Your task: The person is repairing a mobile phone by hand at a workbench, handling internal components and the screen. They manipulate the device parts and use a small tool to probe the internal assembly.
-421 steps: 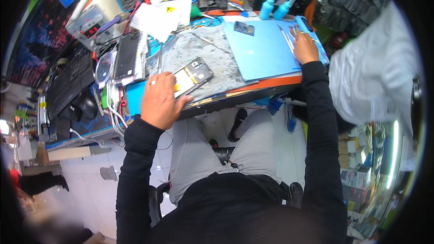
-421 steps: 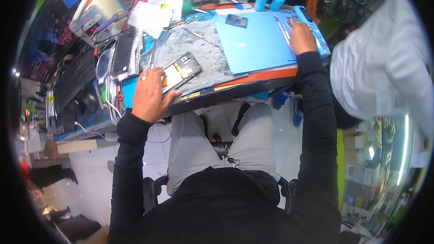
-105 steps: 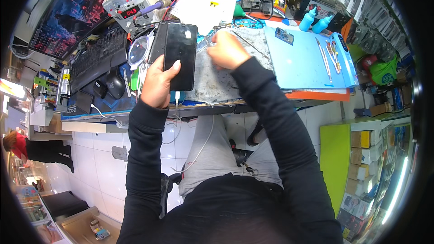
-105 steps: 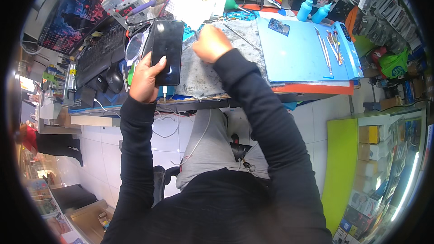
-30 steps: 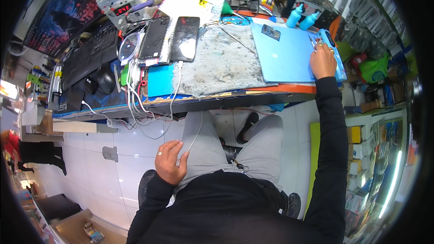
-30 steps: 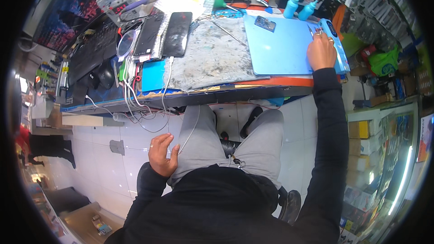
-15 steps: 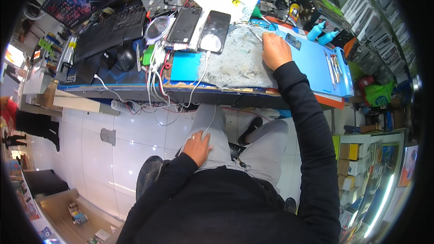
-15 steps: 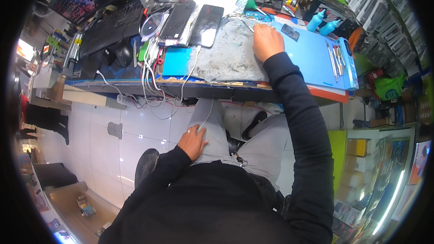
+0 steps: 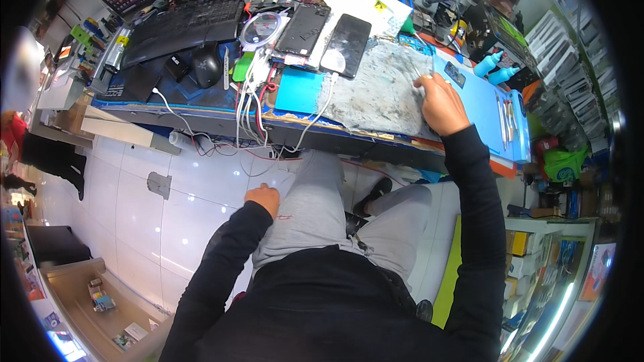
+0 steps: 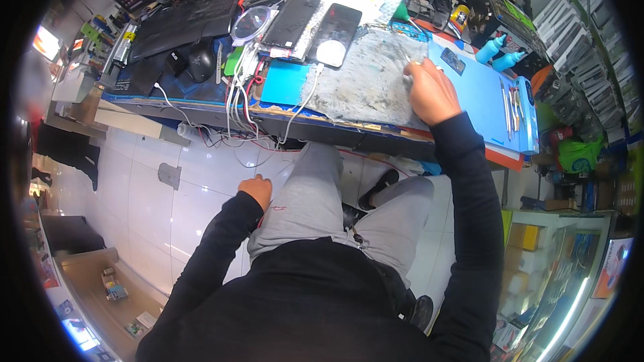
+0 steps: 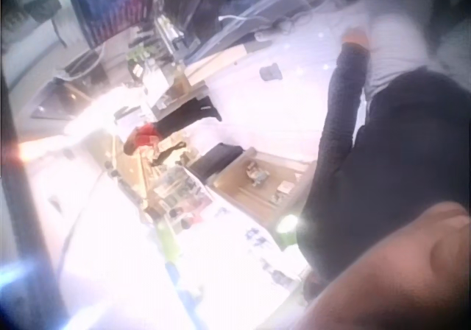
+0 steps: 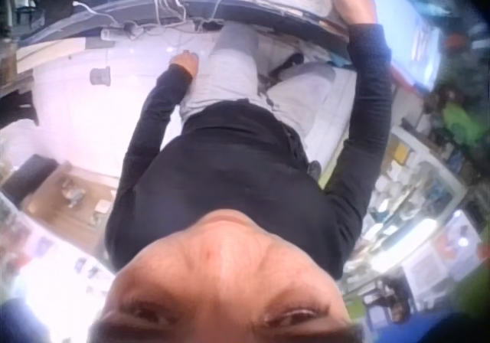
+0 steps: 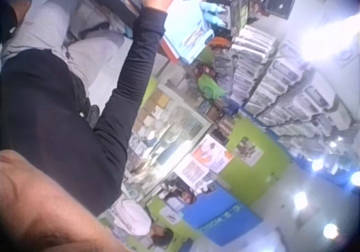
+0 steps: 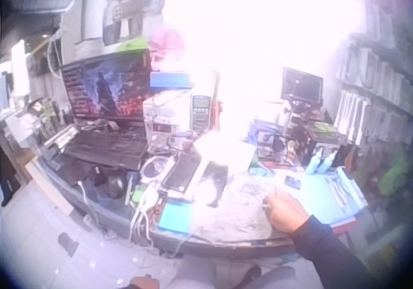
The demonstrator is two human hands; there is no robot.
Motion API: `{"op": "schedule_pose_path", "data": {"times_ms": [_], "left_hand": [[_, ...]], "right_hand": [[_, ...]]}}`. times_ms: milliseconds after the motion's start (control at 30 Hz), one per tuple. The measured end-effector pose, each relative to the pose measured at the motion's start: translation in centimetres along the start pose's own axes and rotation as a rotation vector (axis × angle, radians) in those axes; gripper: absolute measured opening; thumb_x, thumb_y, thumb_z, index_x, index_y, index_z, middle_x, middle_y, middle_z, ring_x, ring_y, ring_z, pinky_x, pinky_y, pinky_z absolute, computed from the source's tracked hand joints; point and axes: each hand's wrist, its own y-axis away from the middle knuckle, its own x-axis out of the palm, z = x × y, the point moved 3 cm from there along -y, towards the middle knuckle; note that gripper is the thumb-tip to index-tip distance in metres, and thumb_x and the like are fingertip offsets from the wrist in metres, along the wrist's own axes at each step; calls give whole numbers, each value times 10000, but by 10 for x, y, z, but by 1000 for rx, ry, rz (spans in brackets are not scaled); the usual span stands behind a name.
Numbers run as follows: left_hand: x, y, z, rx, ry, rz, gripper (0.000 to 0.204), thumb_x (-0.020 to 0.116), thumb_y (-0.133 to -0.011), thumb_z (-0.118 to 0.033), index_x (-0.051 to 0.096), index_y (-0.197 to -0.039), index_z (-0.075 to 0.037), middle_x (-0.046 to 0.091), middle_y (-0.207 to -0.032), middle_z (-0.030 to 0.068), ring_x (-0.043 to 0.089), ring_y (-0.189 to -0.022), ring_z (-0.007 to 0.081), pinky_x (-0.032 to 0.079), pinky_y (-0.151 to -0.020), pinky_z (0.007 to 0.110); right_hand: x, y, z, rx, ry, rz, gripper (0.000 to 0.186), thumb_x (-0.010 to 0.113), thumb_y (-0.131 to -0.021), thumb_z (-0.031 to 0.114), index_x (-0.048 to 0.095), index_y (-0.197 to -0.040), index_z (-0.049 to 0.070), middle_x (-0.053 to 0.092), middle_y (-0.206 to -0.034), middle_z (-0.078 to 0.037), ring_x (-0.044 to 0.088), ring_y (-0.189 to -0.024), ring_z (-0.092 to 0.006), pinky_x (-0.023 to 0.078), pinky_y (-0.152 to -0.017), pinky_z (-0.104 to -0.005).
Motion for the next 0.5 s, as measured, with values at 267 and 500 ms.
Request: {"op": "schedule_pose_path", "data": {"times_ms": [267, 500], "left_hand": [[61, -64, 96, -83, -20, 374, 275, 653, -847, -141, 769, -1067, -23, 754, -1106, 215, 736, -1031, 376, 593, -842, 453], [87, -78, 85, 97, -89, 626, 335, 674, -872, -276, 768, -1064, -19, 748, -1116, 212, 718, -1051, 389, 567, -890, 476]], "right_hand": [[-37, 50, -16, 141, -158, -167, 206, 565, -943, 38, 702, -1087, -14, 660, -1019, -220, 650, -962, -430, 513, -866, -481], [-67, 91, -155, 310, 145, -239, 168, 601, -922, 34, 678, -1069, 10, 699, -1008, -208, 671, -980, -429, 514, -840, -502]]}}
